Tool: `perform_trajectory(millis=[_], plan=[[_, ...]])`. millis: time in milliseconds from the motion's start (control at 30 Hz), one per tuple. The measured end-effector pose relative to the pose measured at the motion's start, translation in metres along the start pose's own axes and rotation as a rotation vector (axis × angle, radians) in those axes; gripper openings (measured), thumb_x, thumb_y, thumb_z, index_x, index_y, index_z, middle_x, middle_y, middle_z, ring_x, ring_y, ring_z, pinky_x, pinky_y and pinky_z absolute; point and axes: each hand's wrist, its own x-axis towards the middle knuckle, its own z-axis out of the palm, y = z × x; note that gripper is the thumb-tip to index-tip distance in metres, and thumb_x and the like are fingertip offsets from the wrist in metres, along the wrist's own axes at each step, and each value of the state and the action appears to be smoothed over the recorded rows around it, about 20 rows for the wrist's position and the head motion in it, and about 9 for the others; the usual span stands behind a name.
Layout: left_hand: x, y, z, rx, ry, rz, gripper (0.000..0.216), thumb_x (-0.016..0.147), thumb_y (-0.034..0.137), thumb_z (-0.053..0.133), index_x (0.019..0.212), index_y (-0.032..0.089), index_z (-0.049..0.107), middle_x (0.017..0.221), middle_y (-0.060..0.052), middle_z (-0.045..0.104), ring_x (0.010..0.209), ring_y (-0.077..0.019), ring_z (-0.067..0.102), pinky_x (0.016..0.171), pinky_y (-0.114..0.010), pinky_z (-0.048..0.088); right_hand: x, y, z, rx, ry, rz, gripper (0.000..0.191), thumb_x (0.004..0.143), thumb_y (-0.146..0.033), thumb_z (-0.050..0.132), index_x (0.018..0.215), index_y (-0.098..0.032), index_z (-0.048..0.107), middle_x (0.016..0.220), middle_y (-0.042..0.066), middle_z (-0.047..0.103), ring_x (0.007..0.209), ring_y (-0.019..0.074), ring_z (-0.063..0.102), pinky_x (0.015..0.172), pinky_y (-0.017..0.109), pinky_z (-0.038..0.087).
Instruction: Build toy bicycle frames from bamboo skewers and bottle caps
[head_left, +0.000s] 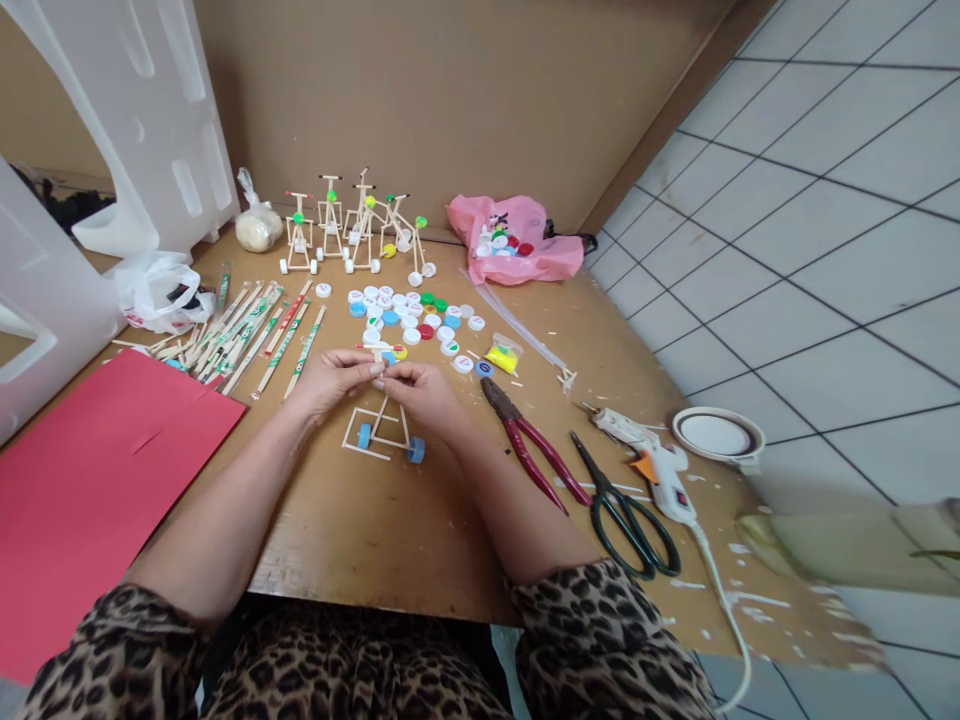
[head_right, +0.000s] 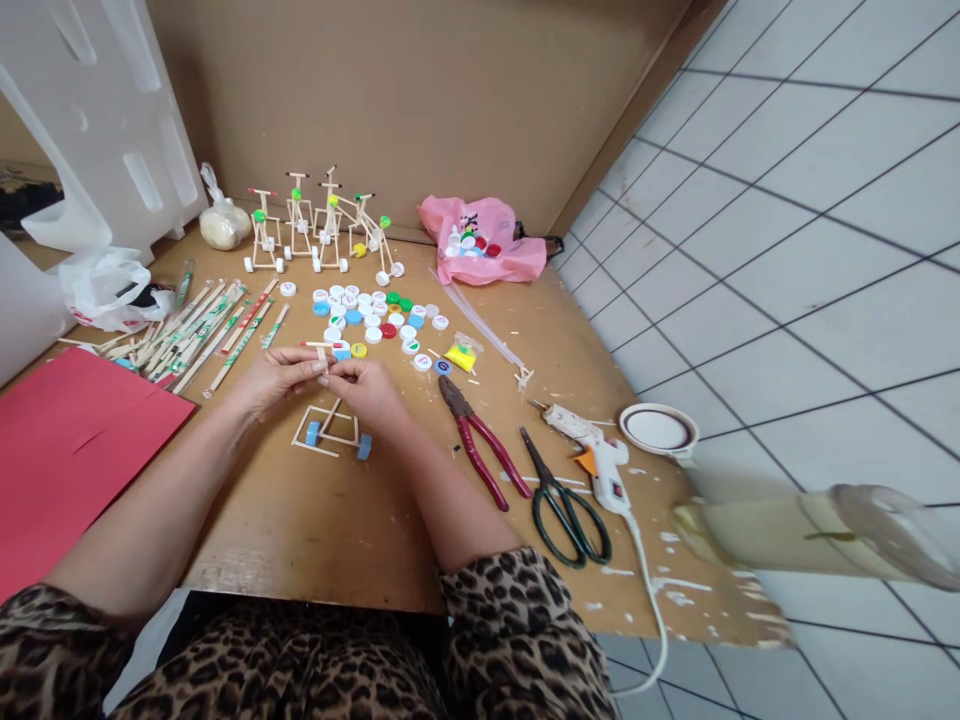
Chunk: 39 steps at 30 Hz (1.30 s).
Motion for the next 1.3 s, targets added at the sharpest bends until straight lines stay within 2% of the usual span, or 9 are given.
perform_trajectory(millis=[133, 267, 367, 433, 500, 667, 800, 1033, 1300], plan=[[-0.001, 0.001, 0.002, 0.059, 0.012, 0.021, 0.024, 0.042, 0.029, 0.086, 0.058, 0.017, 0.073, 0.055, 0.000, 0.066, 0.049, -0.0072, 0.045, 0.050, -0.023, 0.033, 0.001, -0.001, -0.005, 0.001, -0.049, 0.015, 0.016, 0.067, -0.033, 0.065, 0.069, -0.017, 0.066, 0.062, -0.003, 0.058, 0.059, 0.0098, 0.049, 0.061, 0.025, 0.041], [-0.001, 0.003, 0.002, 0.081, 0.062, 0.050, 0.024, 0.040, 0.028, 0.086, 0.055, 0.017, 0.072, 0.054, 0.001, 0.066, 0.049, -0.0073, 0.046, 0.051, -0.023, 0.034, 0.002, -0.005, -0.024, 0.000, -0.140, -0.027, 0.023, 0.063, -0.028, 0.071, 0.083, -0.017, 0.068, 0.074, 0.001, 0.066, 0.067, 0.0124, 0.058, 0.068, 0.029, 0.048], [-0.001, 0.002, 0.000, 0.111, 0.074, 0.045, 0.022, 0.043, 0.029, 0.085, 0.056, 0.018, 0.072, 0.049, 0.002, 0.063, 0.044, -0.0059, 0.042, 0.046, -0.022, 0.030, 0.001, -0.010, -0.041, -0.072, 0.000, -0.160, 0.030, 0.068, -0.030, 0.070, 0.095, -0.018, 0.068, 0.086, 0.005, 0.069, 0.076, 0.0147, 0.061, 0.073, 0.032, 0.050], [0.000, 0.001, 0.000, 0.121, 0.051, 0.039, 0.021, 0.045, 0.029, 0.084, 0.057, 0.018, 0.072, 0.052, 0.001, 0.066, 0.045, -0.0061, 0.043, 0.046, -0.022, 0.031, -0.002, -0.015, -0.045, -0.153, 0.130, -0.280, 0.028, 0.074, -0.033, 0.067, 0.098, -0.019, 0.068, 0.092, 0.006, 0.070, 0.082, 0.0164, 0.062, 0.075, 0.034, 0.051], [0.000, 0.000, 0.000, 0.116, 0.022, 0.036, 0.019, 0.046, 0.029, 0.083, 0.057, 0.018, 0.072, 0.056, 0.000, 0.068, 0.048, -0.0071, 0.047, 0.049, -0.022, 0.034, -0.004, -0.018, -0.044, -0.239, 0.203, -0.405, 0.021, 0.079, -0.031, 0.063, 0.095, -0.021, 0.069, 0.094, 0.006, 0.070, 0.088, 0.0175, 0.062, 0.079, 0.035, 0.050], [0.000, -0.004, 0.001, 0.109, -0.015, 0.021, 0.019, 0.045, 0.029, 0.084, 0.056, 0.019, 0.072, 0.055, 0.000, 0.067, 0.051, -0.0094, 0.053, 0.058, -0.025, 0.041, -0.005, -0.017, -0.032, -0.427, 0.208, -0.579, 0.014, 0.083, -0.022, 0.059, 0.089, -0.023, 0.071, 0.090, 0.005, 0.069, 0.089, 0.0177, 0.061, 0.085, 0.038, 0.048], [0.002, -0.009, 0.000, 0.096, -0.046, 0.016, 0.021, 0.043, 0.028, 0.084, 0.057, 0.018, 0.072, 0.057, -0.001, 0.068, 0.056, -0.0117, 0.057, 0.063, -0.027, 0.044, -0.004, -0.012, -0.028, -0.521, 0.198, -0.602, 0.016, 0.086, -0.022, 0.056, 0.087, -0.024, 0.071, 0.082, 0.004, 0.066, 0.082, 0.0173, 0.060, 0.078, 0.036, 0.049], [0.004, -0.014, -0.003, 0.110, -0.084, 0.008, 0.022, 0.047, 0.030, 0.084, 0.059, 0.016, 0.072, 0.058, -0.002, 0.067, 0.056, -0.0118, 0.057, 0.064, -0.028, 0.044, -0.002, -0.008, -0.027, -0.537, 0.194, -0.609, 0.017, 0.086, -0.021, 0.055, 0.084, -0.023, 0.072, 0.077, 0.003, 0.065, 0.077, 0.0157, 0.059, 0.073, 0.033, 0.048], [0.003, -0.010, -0.002, 0.143, -0.085, -0.002, 0.024, 0.044, 0.032, 0.085, 0.057, 0.016, 0.071, 0.060, -0.003, 0.068, 0.060, -0.0132, 0.058, 0.068, -0.030, 0.046, -0.003, -0.010, -0.025, -0.481, 0.154, -0.504, 0.016, 0.083, -0.019, 0.057, 0.081, -0.025, 0.072, 0.080, 0.002, 0.066, 0.076, 0.0150, 0.059, 0.074, 0.033, 0.048]])
